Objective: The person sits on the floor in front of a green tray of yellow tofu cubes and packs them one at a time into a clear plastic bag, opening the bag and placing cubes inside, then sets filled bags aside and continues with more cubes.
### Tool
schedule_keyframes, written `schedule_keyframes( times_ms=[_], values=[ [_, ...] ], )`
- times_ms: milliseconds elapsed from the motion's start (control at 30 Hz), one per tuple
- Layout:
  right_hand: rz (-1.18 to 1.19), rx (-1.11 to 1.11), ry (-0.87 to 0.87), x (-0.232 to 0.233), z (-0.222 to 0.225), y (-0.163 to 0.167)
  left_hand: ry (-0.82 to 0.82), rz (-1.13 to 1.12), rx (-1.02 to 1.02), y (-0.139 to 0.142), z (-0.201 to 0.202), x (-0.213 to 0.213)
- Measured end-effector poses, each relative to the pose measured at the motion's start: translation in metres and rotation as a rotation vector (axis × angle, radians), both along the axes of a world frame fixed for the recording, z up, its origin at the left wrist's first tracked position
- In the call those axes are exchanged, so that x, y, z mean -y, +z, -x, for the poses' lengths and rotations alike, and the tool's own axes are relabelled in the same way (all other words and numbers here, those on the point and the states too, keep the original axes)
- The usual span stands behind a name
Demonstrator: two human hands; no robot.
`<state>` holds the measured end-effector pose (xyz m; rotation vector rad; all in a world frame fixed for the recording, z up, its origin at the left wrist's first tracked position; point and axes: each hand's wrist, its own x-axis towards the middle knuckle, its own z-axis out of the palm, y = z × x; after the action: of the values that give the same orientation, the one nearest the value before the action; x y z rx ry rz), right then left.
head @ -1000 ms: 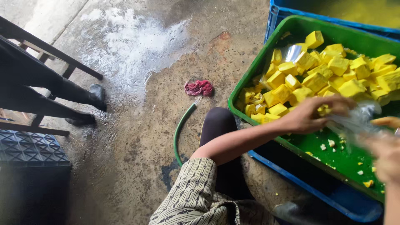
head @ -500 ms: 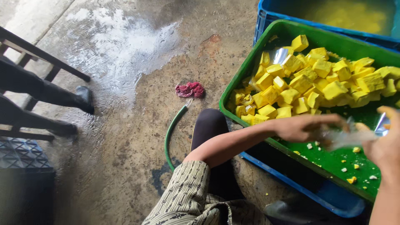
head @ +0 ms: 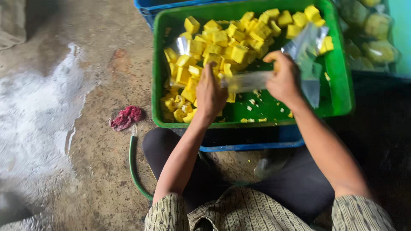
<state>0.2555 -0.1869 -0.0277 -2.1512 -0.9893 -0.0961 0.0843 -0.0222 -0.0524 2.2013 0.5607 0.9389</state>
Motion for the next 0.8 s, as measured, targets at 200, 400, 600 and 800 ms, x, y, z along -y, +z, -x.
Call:
schedule_keyframes(
  times_ms=[200,400,600,800],
  values=[
    [-0.158,0.373,0.239,-0.024,0.078,0.046,0.004,0.098,0.042,0.012,-0.005,-0.007],
    [-0.131,0.526,0.243,-0.039,0.093,0.073,0.027,0.063,0.128,0.016,0.019,-0.031],
    [0.093,0.291,0.358,-0.058,0.104,0.043,0.032,0.14,0.131,0.013,0.026,-0.039],
    [-0.064,-0.262,0.235,-0.048,0.04,0.024,0.061,0.031,0.191,0.004,0.04,-0.054]
  ],
)
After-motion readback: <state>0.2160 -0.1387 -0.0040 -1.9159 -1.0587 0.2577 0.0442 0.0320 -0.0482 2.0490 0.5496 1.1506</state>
